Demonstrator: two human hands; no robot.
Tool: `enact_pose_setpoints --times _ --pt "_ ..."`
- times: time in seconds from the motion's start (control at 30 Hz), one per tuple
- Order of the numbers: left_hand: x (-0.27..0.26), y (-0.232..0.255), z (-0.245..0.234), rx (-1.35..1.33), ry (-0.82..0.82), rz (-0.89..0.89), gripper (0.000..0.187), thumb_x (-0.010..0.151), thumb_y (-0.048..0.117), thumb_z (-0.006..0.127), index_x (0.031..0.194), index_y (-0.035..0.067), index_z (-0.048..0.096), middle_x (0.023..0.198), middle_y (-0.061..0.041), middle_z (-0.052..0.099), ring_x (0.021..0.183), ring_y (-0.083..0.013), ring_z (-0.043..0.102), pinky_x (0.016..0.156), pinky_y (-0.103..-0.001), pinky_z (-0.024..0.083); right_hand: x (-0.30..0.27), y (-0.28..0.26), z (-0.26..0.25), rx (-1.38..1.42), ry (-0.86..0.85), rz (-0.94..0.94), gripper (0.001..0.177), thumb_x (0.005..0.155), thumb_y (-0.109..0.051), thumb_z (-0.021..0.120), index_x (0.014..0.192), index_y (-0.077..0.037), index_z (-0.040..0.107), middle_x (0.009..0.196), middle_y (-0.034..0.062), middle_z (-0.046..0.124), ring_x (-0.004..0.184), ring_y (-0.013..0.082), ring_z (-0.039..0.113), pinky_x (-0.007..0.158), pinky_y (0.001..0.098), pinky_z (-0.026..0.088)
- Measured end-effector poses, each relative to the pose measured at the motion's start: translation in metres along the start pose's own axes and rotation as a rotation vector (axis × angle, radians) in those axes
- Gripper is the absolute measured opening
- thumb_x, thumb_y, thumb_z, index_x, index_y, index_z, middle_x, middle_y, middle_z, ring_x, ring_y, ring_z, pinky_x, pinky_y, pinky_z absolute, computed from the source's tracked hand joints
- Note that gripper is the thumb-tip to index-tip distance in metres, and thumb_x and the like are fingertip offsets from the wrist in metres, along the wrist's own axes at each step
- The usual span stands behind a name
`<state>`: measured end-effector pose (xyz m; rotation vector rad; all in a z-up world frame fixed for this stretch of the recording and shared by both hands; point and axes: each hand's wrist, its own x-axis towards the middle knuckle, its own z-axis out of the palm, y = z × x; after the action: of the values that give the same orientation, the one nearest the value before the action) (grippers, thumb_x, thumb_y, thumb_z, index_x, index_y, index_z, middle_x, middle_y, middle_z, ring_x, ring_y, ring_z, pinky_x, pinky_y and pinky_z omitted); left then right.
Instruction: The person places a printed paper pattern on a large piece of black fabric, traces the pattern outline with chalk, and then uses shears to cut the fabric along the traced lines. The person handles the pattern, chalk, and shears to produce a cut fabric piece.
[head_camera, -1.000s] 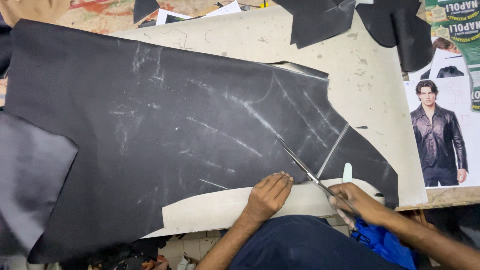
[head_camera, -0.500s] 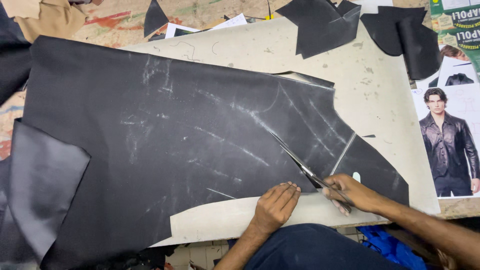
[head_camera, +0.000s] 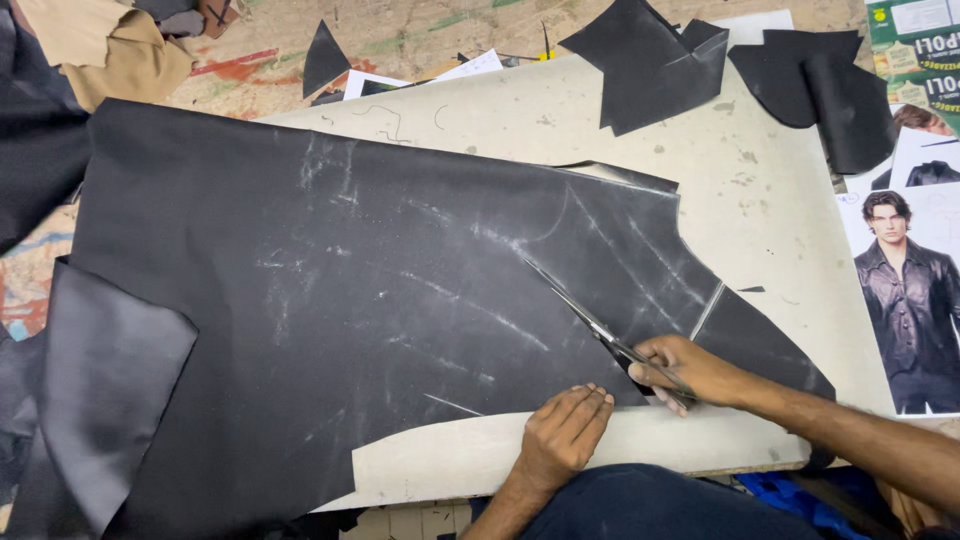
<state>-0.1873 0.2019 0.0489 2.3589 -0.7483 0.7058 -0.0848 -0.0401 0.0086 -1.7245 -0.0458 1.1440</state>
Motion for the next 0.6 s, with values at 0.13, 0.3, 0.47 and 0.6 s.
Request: enact_pose_setpoints --times 0.13,0.3,0.47,0.6 --pt "0.000 -0.001 -0.001 -0.020 0.007 0.000 0.010 0.093 0.005 0.076 0.101 0.000 0.077 0.102 -0.009 0.076 0.102 -0.0220 0.075 0.092 -0.034 0.063 0.006 -0.009 0.002 -0.070 0.019 0.009 0.047 0.086 -0.044 0.077 0.070 -0.003 0.059 0.046 0.0052 0.057 0.032 0.0133 0.056 0.028 0.0270 0.043" --pt "0.001 -0.001 0.000 -0.009 0.017 -0.001 0.009 0.095 0.005 0.077 0.102 0.000 0.077 0.102 -0.009 0.076 0.102 -0.0215 0.075 0.091 -0.033 0.063 0.000 -0.023 0.003 -0.002 0.012 0.043 0.041 0.085 -0.043 0.074 0.071 -0.006 0.064 0.047 0.0043 0.060 0.032 0.0136 0.056 0.029 0.0271 0.042" --pt "0.000 0.001 -0.003 -0.027 0.039 -0.005 0.009 0.092 0.005 0.077 0.100 0.000 0.077 0.101 -0.009 0.076 0.102 -0.0216 0.075 0.089 -0.033 0.064 0.018 -0.035 0.007 -0.074 0.039 -0.030 0.045 0.088 -0.047 0.070 0.070 -0.007 0.062 0.046 0.0037 0.060 0.034 0.0118 0.060 0.031 0.0247 0.046" --pt "0.004 0.002 -0.005 -0.038 0.070 -0.021 0.008 0.092 0.005 0.080 0.098 0.001 0.077 0.099 -0.008 0.075 0.100 -0.0208 0.075 0.086 -0.031 0.064 0.024 -0.037 0.013 -0.071 0.077 -0.055 0.047 0.085 -0.043 0.077 0.067 -0.005 0.059 0.045 0.0058 0.057 0.032 0.0141 0.057 0.028 0.0277 0.045"
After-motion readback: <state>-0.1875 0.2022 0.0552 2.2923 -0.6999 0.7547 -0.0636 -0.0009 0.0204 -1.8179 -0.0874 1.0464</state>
